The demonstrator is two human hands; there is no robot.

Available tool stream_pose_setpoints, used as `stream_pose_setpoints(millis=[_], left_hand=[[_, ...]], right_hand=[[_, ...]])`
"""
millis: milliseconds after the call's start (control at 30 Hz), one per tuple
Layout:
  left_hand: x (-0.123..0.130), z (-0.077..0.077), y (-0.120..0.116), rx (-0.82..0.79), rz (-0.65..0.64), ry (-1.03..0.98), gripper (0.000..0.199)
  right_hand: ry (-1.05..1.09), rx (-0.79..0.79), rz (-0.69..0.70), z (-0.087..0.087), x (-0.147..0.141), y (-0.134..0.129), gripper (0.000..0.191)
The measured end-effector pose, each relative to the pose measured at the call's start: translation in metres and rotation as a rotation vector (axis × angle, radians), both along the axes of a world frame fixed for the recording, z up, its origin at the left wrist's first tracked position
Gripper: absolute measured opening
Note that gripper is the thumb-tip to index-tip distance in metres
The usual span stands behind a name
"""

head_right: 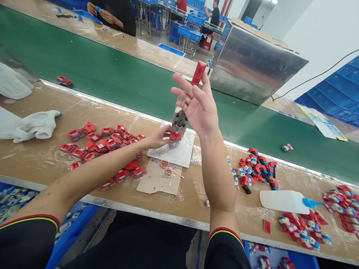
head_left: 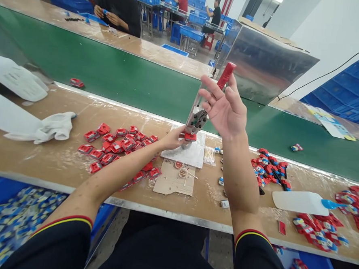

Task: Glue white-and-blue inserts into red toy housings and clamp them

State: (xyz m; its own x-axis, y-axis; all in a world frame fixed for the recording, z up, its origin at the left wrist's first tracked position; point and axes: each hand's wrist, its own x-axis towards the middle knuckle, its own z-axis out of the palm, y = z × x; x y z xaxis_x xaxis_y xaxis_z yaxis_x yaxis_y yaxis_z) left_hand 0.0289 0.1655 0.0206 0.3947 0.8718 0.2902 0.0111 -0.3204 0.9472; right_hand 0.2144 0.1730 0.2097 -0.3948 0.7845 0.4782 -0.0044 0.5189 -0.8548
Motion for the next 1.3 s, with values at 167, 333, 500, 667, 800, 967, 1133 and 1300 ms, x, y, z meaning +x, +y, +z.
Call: stream_pose_setpoints(millis=[167, 333, 500, 667, 800, 967, 1133, 1300], left_hand=[[0.002, -0.007, 0.003, -0.019, -0.029, 0.000, 0.036], [-0.001, -0.005, -0.003, -0.004, -0.050, 0.022, 0.033], [0.001, -0.009, -0.005, 0.020, 0.007, 0.088, 0.031], [-0.001, -0.003, -0.004, 0.039, 0.059, 0.189, 0.027], [0.000, 0.015, -0.014, 0.068, 0.073, 0.265, 0.027], [0.004, 0.029, -0.013, 0.131, 0.152, 0.346, 0.029], [0.001, 0.028, -0.018, 0.141, 0.205, 0.413, 0.041], [0.003, 0.027, -0.021, 0.126, 0.273, 0.500, 0.048]], right_hand=[[0.020, -0.090, 0.138, -0.012, 0.009, -0.035, 0.068], [-0.150, -0.201, 0.448, -0.066, 0.020, -0.085, 0.055], [-0.168, -0.131, 0.286, -0.113, 0.018, -0.104, 0.047], [-0.337, -0.039, 0.130, -0.138, 0.008, -0.081, 0.042], [-0.464, -0.006, -0.026, -0.136, -0.005, -0.070, 0.022], [-0.546, 0.005, -0.233, -0.122, 0.030, -0.099, 0.028], [-0.300, -0.087, -1.151, -0.134, 0.158, -0.214, 0.040], [-0.235, -0.201, -1.751, -0.152, 0.291, -0.253, 0.065]])
